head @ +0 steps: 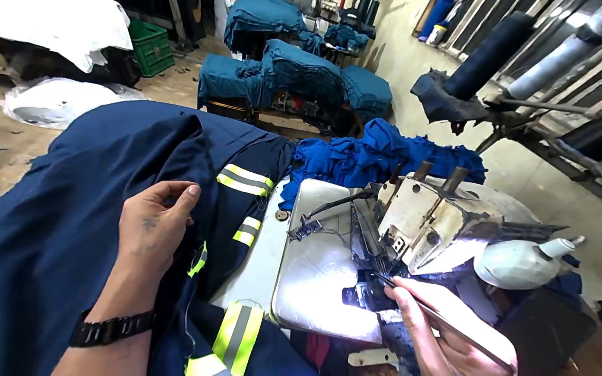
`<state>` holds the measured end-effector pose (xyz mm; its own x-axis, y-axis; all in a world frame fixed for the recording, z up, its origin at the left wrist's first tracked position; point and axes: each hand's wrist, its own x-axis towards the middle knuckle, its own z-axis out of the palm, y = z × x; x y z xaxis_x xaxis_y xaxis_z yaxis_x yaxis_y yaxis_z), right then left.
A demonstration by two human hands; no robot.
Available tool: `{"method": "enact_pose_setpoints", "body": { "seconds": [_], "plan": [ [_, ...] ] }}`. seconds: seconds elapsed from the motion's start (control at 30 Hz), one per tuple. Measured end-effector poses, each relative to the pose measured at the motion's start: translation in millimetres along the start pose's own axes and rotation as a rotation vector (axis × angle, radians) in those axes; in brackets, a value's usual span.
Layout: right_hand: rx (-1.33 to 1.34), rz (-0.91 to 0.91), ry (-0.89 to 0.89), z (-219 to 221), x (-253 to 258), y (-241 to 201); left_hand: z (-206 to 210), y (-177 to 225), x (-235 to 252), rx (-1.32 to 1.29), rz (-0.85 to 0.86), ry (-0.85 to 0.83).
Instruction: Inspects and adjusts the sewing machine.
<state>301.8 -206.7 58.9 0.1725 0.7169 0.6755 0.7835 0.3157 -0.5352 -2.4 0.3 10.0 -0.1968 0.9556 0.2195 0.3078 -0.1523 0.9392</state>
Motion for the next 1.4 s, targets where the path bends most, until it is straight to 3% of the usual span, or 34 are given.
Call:
{"method": "enact_pose_setpoints", "body": {
  "seconds": [0.53,1.4],
  "plan": [
    [0.011,0.099,0.042,0.3,1.2,-6.1,3.2,2.4,-0.9,0.033,-0.037,-0.017],
    [0.073,0.115,0.032,-2.4,1.5,-4.6,4.1,1.5,-1.5,0.029,-0.027,-0.032]
  ]
}}
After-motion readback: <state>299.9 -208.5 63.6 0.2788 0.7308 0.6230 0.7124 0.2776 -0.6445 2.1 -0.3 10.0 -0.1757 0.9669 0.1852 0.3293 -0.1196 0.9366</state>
